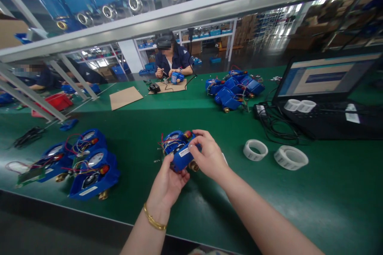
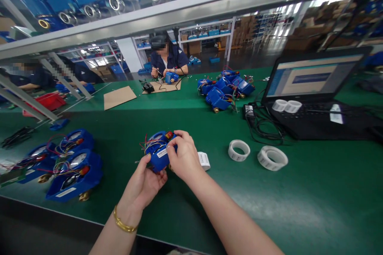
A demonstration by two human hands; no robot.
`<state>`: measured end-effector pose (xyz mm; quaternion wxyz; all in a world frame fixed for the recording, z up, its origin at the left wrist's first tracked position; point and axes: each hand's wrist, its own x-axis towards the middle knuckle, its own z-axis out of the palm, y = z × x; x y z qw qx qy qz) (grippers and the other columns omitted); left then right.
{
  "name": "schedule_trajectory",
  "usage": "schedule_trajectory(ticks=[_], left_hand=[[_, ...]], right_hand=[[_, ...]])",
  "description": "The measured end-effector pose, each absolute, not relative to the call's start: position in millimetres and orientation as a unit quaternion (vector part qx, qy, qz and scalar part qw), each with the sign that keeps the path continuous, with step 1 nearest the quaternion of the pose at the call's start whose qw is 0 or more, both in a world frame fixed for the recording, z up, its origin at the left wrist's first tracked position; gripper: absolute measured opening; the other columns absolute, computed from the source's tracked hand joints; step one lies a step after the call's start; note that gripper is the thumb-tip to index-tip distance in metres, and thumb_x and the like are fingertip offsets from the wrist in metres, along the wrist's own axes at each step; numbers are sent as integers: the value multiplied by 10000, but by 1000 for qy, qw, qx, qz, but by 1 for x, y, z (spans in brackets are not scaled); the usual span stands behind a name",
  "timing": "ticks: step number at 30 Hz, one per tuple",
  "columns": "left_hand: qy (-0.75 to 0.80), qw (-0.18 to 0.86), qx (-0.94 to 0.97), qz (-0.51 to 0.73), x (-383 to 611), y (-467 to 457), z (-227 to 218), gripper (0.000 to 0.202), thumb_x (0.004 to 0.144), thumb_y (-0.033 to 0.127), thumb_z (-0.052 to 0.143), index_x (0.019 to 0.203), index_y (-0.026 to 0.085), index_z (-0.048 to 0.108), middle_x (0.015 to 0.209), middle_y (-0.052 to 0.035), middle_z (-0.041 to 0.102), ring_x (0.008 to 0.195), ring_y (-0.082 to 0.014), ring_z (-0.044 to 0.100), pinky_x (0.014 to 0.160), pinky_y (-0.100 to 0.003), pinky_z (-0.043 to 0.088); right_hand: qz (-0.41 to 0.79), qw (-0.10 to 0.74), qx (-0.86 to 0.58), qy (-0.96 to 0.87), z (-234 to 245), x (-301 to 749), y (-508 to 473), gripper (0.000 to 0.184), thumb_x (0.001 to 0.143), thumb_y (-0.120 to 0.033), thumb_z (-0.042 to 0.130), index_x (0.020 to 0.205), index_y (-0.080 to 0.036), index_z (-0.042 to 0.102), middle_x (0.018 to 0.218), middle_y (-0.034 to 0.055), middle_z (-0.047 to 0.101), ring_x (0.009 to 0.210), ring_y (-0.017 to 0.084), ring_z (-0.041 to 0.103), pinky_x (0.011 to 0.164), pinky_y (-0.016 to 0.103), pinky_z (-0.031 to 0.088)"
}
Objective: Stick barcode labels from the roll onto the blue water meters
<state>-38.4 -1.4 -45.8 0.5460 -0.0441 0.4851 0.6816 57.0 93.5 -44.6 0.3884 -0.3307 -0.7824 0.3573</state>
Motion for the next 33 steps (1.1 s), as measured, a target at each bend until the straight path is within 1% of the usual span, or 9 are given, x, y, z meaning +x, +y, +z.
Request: schedule_trajectory(ticks=[12, 15, 18, 22, 25, 27, 30, 31, 33], left_hand=[[492, 538, -42, 683, -34, 0, -43, 242, 922, 321, 421, 967, 107, 525, 642, -27, 530, 480, -90, 480, 477, -201, 482], [494, 533, -42, 686, -31, -1, -44, 229, 922, 313, 425, 965, 113, 525, 640, -25, 535, 475, -88, 481, 477, -199, 479], [495, 528, -38, 689, -28, -3, -47, 204, 916, 296, 440, 956, 116, 529, 652, -26, 548, 472, -86, 485, 481, -201, 480], [499, 521, -41, 692, -25, -3, -55, 181, 908, 272, 449, 936, 117, 539, 645, -25, 555, 473, -91, 495, 485, -205, 483], [504, 513, -51, 693, -23, -2, -62, 167, 902, 256, 451, 907, 117, 543, 611, -21, 544, 464, -101, 492, 469, -211, 478], [505, 503, -57, 699, -22, -3, -66, 169, 908, 253, 439, 897, 116, 538, 603, -24, 543, 465, -105, 491, 463, -212, 474], [501, 474, -71, 721, -22, -10, -68, 183, 922, 266, 420, 888, 117, 519, 606, -22, 540, 479, -102, 497, 479, -210, 478], [500, 463, -79, 728, -24, -13, -69, 194, 926, 276, 417, 881, 115, 514, 601, -20, 535, 479, -101, 498, 482, -211, 479], [500, 440, -99, 739, -32, -19, -70, 222, 927, 294, 421, 872, 101, 515, 600, -29, 537, 469, -102, 496, 476, -220, 476]], right_hand=[[344, 399, -339, -779, -44, 58, 90, 123, 775, -135, 511, 683, -193, 569, 1123, 120, 544, 1085, 264, 521, 919, 438, 413], [334, 419, -331, -777, -50, 58, 87, 114, 790, -151, 500, 705, -193, 564, 1138, 125, 541, 1091, 262, 514, 915, 441, 413], [318, 452, -330, -765, -58, 59, 81, 42, 762, -179, 569, 734, -200, 544, 1159, 121, 537, 1108, 264, 495, 915, 440, 407], [308, 467, -345, -753, -70, 59, 75, 187, 687, -212, 674, 750, -207, 498, 1186, 122, 529, 1116, 276, 484, 911, 443, 405], [329, 476, -359, -733, -79, 59, 78, 330, 644, -244, 709, 895, -208, 498, 1173, 115, 550, 1086, 272, 511, 890, 434, 428], [360, 474, -357, -720, -84, 61, 83, 377, 675, -273, 673, 998, -207, 492, 1152, 103, 577, 1058, 256, 542, 857, 406, 461], [399, 460, -325, -723, -86, 73, 90, 227, 808, -308, 510, 1011, -210, 537, 1054, 87, 637, 973, 222, 602, 799, 358, 498], [398, 459, -321, -727, -87, 80, 92, 224, 834, -327, 466, 1002, -210, 557, 1007, 86, 654, 923, 219, 621, 778, 353, 504], [348, 459, -363, -733, -93, 98, 99, 286, 819, -408, 474, 1004, -223, 590, 1019, 88, 663, 865, 233, 640, 740, 353, 509]])
